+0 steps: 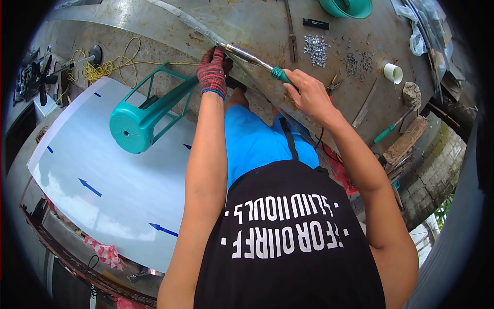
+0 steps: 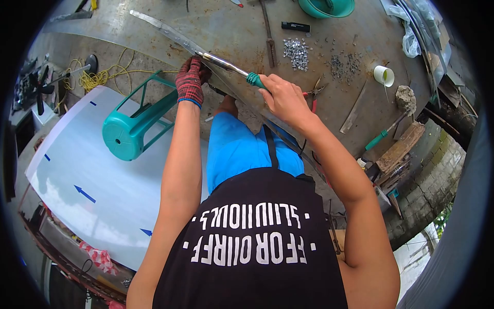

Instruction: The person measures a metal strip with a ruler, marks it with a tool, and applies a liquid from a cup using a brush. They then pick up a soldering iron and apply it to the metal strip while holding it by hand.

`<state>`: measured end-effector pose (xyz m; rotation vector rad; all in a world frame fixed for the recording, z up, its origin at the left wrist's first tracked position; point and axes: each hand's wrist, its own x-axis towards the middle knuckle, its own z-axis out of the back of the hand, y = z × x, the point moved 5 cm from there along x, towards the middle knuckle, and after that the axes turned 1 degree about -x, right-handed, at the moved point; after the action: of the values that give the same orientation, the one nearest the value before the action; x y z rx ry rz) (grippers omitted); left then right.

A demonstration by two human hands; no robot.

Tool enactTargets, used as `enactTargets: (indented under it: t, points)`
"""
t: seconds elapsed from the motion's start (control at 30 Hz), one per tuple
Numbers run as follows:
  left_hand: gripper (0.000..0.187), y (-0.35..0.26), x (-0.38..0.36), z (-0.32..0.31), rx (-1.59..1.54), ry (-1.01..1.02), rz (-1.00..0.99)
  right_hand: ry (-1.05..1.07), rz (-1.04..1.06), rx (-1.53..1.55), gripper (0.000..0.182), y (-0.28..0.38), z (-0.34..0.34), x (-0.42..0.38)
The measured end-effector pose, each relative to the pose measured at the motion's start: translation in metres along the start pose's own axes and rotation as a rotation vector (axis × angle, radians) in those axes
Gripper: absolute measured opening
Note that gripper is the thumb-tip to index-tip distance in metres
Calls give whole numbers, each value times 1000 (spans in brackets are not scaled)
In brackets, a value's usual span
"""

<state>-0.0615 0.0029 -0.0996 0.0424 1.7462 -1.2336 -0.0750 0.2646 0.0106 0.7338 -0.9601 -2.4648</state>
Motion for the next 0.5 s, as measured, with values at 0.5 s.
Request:
enactTargets:
  t: [0.5]
  points:
    - [34, 0, 0, 0, 3, -5, 1, -82, -12, -28, 32, -2, -6, 0]
